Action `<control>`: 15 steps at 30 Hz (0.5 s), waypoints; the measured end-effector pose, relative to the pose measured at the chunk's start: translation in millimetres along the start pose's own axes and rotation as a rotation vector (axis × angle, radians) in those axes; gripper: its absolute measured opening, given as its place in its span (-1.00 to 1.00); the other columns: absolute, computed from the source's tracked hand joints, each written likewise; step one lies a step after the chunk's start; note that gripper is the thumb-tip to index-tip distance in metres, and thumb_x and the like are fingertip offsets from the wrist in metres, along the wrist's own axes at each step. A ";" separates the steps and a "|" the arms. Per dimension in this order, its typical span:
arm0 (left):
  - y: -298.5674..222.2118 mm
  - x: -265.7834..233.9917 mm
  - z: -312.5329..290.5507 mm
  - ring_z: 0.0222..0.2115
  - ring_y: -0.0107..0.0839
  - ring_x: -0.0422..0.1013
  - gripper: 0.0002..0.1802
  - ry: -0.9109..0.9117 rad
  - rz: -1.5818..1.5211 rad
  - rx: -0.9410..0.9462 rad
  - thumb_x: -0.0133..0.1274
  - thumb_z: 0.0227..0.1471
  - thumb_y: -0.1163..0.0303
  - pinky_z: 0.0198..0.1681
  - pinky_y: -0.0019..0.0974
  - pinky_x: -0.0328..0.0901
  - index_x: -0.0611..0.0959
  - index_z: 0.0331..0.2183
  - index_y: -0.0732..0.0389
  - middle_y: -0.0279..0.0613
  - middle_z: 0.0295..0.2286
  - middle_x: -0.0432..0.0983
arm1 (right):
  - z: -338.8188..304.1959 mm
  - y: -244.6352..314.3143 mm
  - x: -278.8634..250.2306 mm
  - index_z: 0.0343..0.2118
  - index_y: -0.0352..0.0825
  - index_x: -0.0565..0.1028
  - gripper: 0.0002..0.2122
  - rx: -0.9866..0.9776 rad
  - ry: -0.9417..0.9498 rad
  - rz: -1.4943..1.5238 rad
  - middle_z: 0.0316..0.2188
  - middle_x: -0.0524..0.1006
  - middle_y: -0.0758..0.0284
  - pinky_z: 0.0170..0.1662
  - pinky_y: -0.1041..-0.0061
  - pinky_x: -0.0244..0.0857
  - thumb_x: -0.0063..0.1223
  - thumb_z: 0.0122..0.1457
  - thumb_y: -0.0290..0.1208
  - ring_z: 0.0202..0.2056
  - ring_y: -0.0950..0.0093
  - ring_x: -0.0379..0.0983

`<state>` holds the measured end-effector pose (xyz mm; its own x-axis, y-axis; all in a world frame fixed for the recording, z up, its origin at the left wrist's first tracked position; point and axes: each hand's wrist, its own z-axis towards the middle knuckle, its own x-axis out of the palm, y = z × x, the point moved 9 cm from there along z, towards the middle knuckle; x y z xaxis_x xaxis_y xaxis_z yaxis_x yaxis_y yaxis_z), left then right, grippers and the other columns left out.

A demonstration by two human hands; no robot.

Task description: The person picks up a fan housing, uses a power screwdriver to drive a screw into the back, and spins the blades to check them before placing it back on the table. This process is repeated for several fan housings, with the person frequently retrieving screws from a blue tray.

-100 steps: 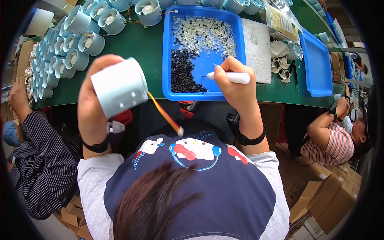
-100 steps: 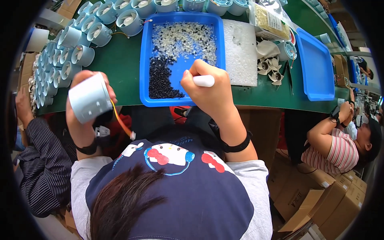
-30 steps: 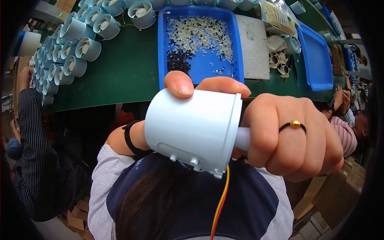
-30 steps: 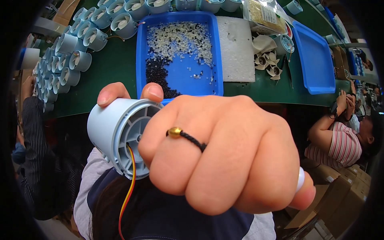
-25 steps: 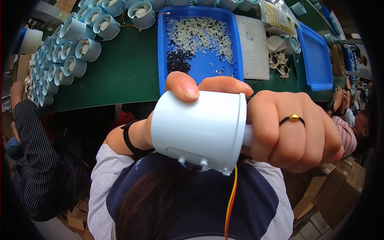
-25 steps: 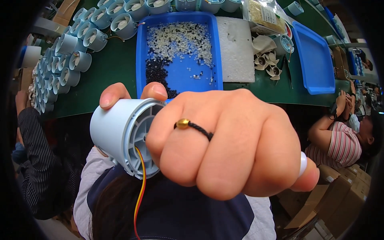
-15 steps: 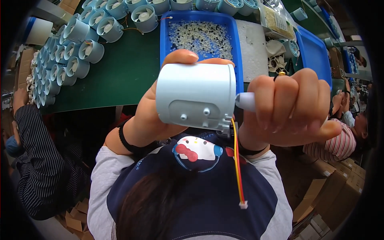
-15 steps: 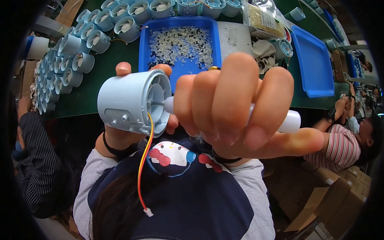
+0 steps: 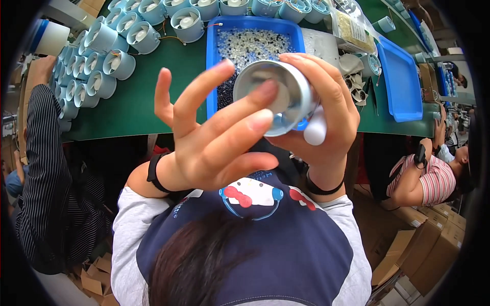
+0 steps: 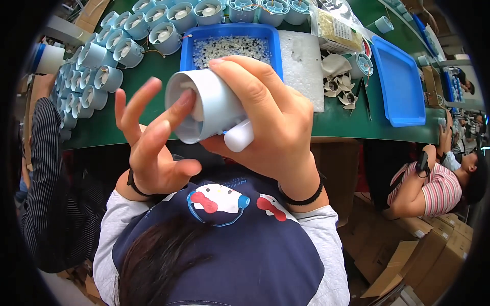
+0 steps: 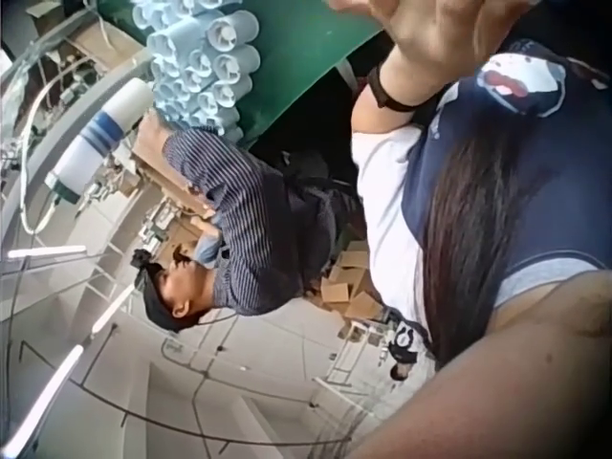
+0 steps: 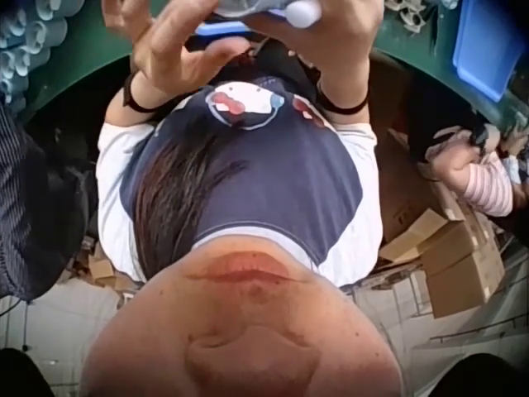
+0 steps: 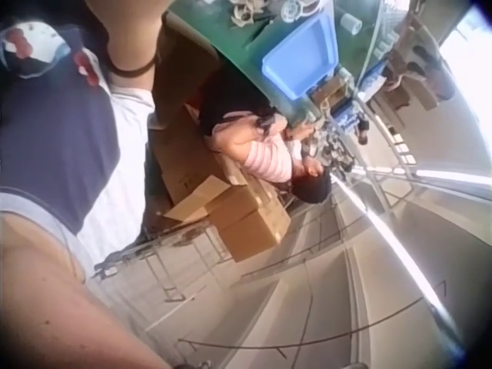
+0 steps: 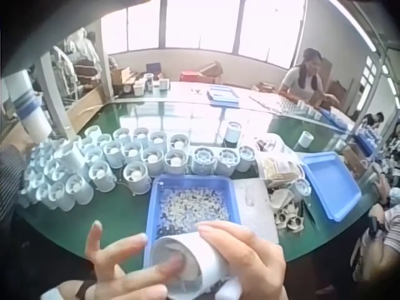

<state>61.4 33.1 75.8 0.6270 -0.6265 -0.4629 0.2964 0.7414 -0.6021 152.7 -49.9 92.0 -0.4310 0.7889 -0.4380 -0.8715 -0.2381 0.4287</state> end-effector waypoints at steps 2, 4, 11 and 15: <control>-9.5 0.1 1.7 -0.09 -0.17 0.22 -0.48 0.026 0.154 0.070 -0.24 0.04 0.04 0.02 -0.06 0.01 0.21 -0.05 0.18 0.02 -0.21 0.36 | -6.2 -6.6 -4.2 -0.23 -0.32 0.40 -0.41 0.045 0.023 -0.024 -0.33 0.45 0.21 -0.40 0.48 0.37 0.32 -0.50 -0.39 -0.41 0.33 0.46; -17.2 1.6 2.6 -0.09 -0.15 0.23 -0.47 0.052 0.307 0.140 -0.29 0.05 0.00 0.03 -0.05 0.00 0.22 -0.07 0.19 0.04 -0.22 0.37 | -6.7 -10.5 -4.2 -0.23 -0.32 0.40 -0.40 0.066 0.034 -0.036 -0.32 0.45 0.21 -0.39 0.48 0.37 0.32 -0.52 -0.41 -0.39 0.33 0.46; -3.8 -40.6 -9.1 -0.11 -0.18 0.26 -0.38 -0.317 -0.009 0.273 -0.36 0.04 -0.09 0.02 -0.10 0.05 0.23 -0.05 0.21 0.00 -0.23 0.38 | -9.6 -10.8 -15.1 -0.21 -0.36 0.39 -0.37 0.033 -0.022 -0.027 -0.32 0.45 0.19 -0.33 0.47 0.37 0.34 -0.52 -0.44 -0.33 0.30 0.45; 54.3 45.9 -27.7 -0.16 -0.23 0.31 -0.35 0.036 -1.365 -0.879 -0.33 0.04 -0.08 -0.04 -0.20 0.14 0.22 -0.03 0.26 0.04 -0.25 0.38 | -3.1 -3.2 0.4 -0.25 -0.40 0.40 -0.52 0.044 0.048 0.194 -0.31 0.45 0.17 -0.39 0.52 0.36 0.28 -0.36 -0.47 -0.35 0.37 0.45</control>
<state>86.3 37.9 3.9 0.2365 -0.6819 0.6921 0.0990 -0.6917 -0.7153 154.6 -50.6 88.0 -0.6013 0.7026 -0.3806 -0.7604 -0.3568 0.5427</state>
